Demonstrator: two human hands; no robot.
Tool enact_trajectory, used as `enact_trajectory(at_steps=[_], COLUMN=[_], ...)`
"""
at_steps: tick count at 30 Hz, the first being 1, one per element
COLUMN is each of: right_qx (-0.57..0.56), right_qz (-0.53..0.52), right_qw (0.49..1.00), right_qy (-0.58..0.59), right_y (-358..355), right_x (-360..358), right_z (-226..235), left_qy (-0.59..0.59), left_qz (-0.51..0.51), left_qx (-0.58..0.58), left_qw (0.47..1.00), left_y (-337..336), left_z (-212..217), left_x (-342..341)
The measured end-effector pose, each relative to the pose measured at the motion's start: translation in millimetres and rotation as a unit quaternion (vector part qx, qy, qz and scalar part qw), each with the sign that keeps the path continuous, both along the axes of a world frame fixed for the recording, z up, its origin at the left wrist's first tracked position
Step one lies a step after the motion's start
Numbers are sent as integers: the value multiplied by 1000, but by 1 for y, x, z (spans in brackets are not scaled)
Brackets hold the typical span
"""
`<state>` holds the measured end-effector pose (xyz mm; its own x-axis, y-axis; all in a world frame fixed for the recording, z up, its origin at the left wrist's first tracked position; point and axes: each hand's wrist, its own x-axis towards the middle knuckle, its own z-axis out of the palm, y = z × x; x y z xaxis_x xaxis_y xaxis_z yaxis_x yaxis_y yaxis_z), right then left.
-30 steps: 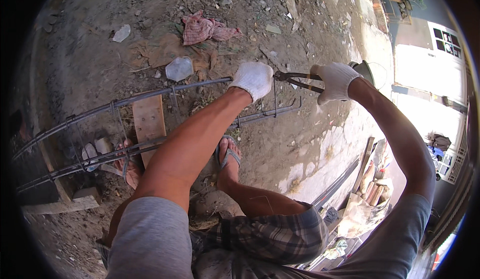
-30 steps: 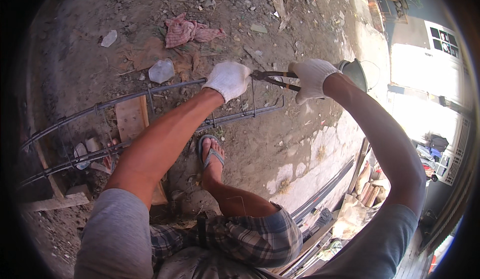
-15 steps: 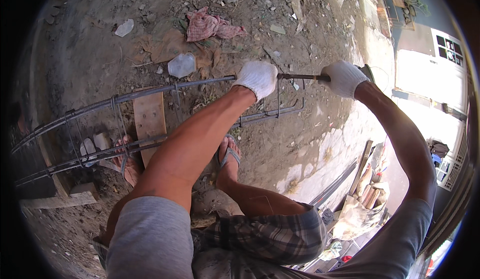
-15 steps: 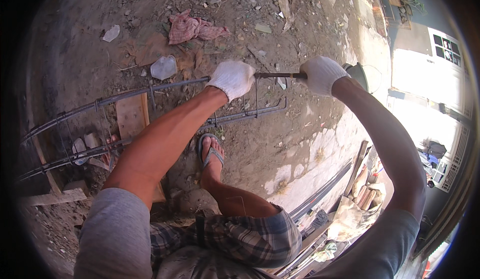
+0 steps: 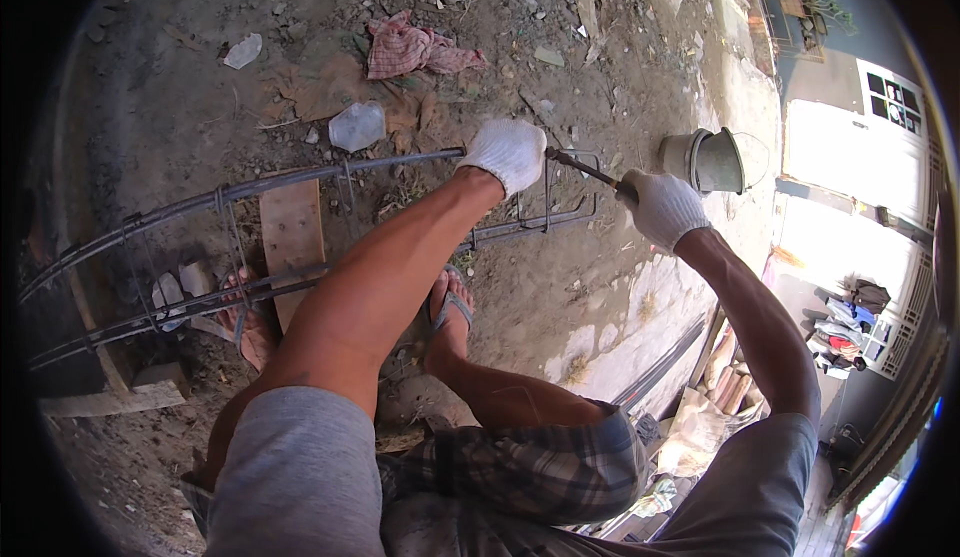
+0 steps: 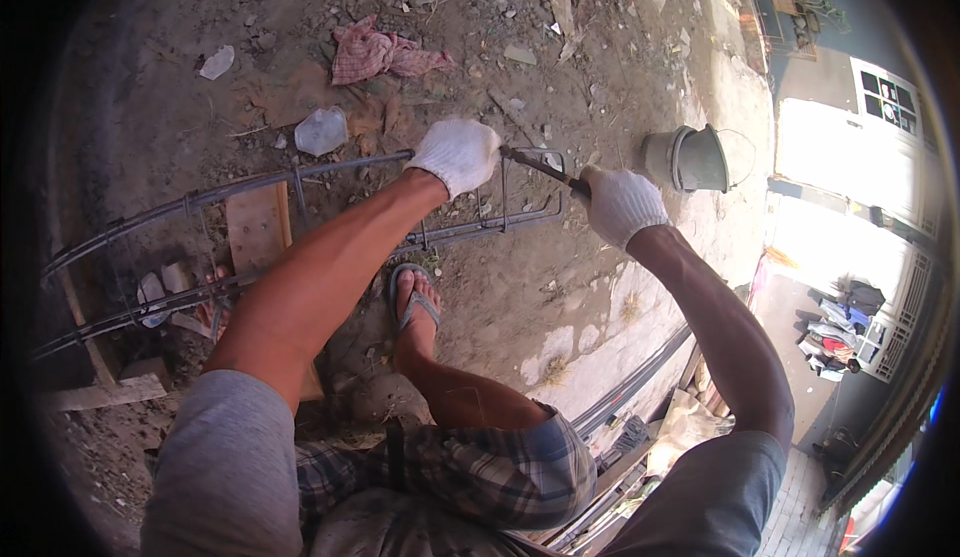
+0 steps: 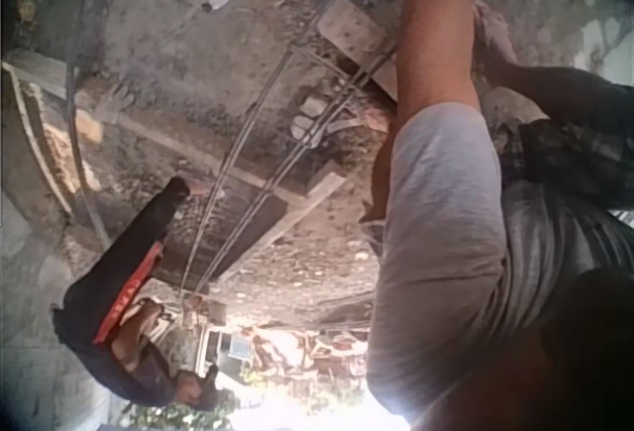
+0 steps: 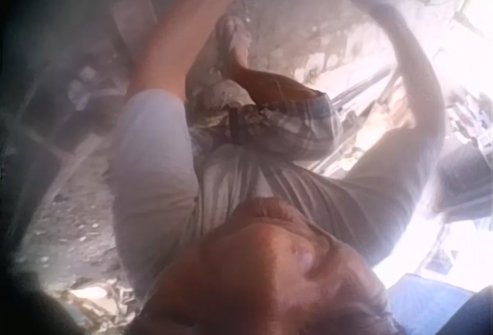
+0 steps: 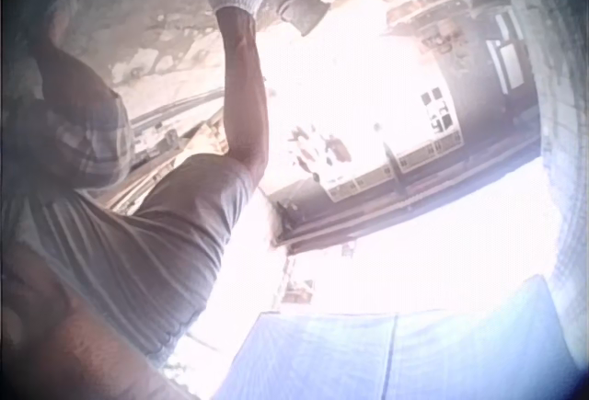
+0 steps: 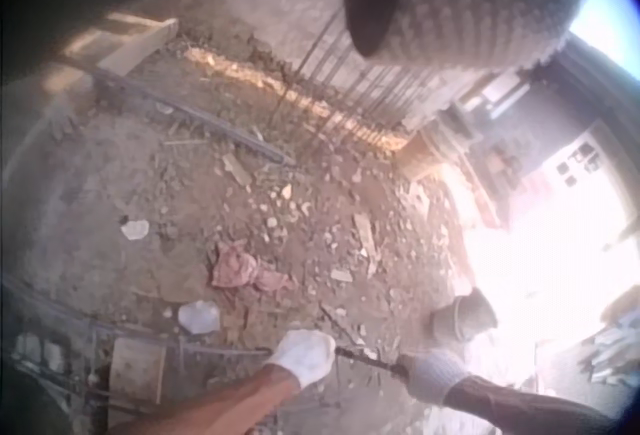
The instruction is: The person sits on the ground and assembles a metal frame by hand. They use pliers to bend and secure the metal bars into a grid-like structure.
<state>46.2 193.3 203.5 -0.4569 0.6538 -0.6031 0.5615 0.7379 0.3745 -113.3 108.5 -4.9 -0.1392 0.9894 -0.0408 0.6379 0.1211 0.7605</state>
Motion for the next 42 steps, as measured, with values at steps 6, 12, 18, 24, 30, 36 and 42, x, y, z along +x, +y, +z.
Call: enact_trajectory(at_steps=[6, 12, 18, 24, 30, 36, 42], right_qx=[63, 75, -177, -132, -50, 19, 80], right_qz=[-67, 78, -127, -107, 123, 383, 488], right_qw=[991, 994, 972, 981, 987, 923, 869], right_qy=[100, -4, -92, -98, -91, -17, 0], right_y=[-33, 4, 32, 20, 10, 28, 46], right_x=[51, 12, -54, -64, -49, -33, -39], right_z=[-32, 3, 36, 44, 45, 43, 35], left_qy=[4, 15, 2, -1, 86, 93, -73], left_qz=[-5, -10, -10, -9, 76, 28, 136], left_qx=[9, 10, 8, 7, 130, 34, -50], left_qw=[1000, 1000, 1000, 1000, 985, 995, 987], left_y=[4, 0, -3, -2, -22, -36, 2], left_z=[-2, 4, 9, 7, 22, 55, 46], left_x=[6, 4, 0, 2, 3, 25, 33])
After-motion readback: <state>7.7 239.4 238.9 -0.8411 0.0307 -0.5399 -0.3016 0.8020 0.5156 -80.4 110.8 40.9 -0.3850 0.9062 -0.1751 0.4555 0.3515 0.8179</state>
